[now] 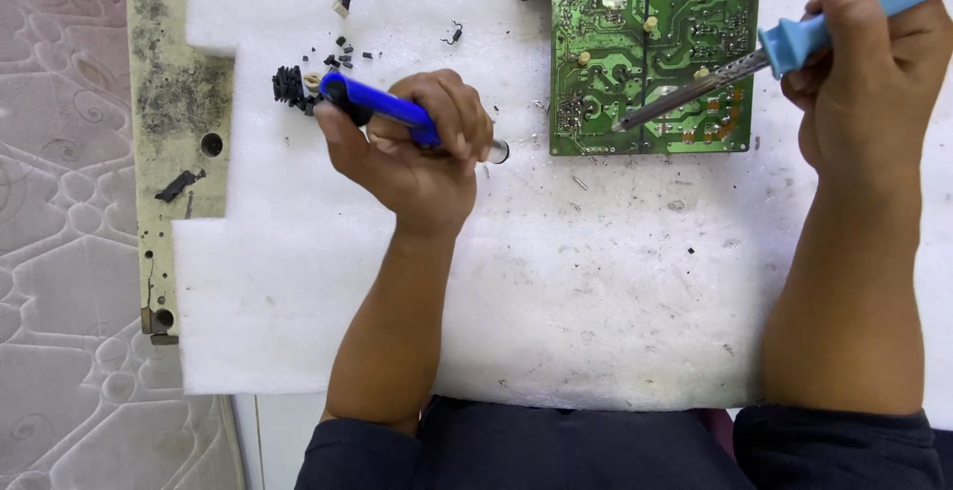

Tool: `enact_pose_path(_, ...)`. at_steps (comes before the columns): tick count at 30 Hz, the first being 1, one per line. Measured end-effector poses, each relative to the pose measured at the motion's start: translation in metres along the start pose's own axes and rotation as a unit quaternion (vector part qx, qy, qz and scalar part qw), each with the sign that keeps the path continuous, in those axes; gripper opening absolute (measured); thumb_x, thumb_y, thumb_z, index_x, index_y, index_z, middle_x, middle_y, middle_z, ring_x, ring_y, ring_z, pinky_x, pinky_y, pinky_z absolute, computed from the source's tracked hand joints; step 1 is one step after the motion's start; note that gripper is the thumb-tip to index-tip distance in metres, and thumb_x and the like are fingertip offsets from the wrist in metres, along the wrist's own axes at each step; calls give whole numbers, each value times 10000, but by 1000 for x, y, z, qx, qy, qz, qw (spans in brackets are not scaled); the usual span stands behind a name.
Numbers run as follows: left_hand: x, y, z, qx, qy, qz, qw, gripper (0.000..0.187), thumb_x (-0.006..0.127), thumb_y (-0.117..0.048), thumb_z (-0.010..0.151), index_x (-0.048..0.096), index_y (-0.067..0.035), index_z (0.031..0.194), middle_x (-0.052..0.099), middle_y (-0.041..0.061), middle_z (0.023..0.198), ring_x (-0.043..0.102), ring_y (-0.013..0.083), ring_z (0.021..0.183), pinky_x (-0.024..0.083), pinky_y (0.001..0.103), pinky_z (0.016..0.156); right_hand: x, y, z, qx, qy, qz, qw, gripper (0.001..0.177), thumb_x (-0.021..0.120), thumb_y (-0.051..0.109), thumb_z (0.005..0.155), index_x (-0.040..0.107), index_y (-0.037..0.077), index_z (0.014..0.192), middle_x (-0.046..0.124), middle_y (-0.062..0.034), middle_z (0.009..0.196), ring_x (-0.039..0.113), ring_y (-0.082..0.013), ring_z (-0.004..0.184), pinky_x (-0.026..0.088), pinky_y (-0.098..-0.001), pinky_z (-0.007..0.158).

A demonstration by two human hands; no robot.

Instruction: Desoldering electronic components from a printed circuit board using a soldering iron and a manual desoldering pump.

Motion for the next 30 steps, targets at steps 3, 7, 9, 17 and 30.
enact_pose_path(3,-11,0,8,-21,-27,-66,997,588,494,-559,975,616,-87,646,453,22,542,298,118,383,238,286,394,7,-4,-1,17,7,-13,1000,202,629,237,1299,608,129,1130,547,-26,846,509,-98,613,346,-241,515)
enact_pose_path(7,-29,5,5,16,-10,-106,994,446,474,-413,1171,692,-38,1272,340,41,642,245,138,457,258,332,420,7,-4,-1,5,17,-20,1000,217,615,236,1325,606,125,1138,539,-32,839,504,-97,623,371,-238,541)
enact_pose_path(9,-46,6,2,-3,-113,-84,990,465,398,-351,1210,673,-43,1425,353,32,633,266,132,446,268,335,397,6,-7,0,2,21,-24,999,215,610,268,1333,603,135,1163,573,-27,905,509,-94,644,368,-240,558)
enact_pose_path(17,-43,15,5,-23,-58,-154,986,668,448,-572,1119,739,-7,1322,352,37,601,267,146,444,258,337,417,6,-9,2,14,13,-19,1000,210,605,254,1309,585,143,1132,550,-27,882,488,-94,621,346,-245,541)
enact_pose_path(30,-60,9,-3,-7,-193,-158,968,389,435,-327,1112,708,-67,1209,354,11,613,278,133,449,241,338,399,7,-6,0,5,26,-34,999,173,543,244,1339,539,156,1190,506,-25,868,489,-108,635,346,-257,563)
Point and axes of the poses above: each hand's wrist, its own z-axis towards the middle knuckle, its own x-axis out of the palm, y = z × x, the point moved 10 cm from there along z, towards the middle knuckle
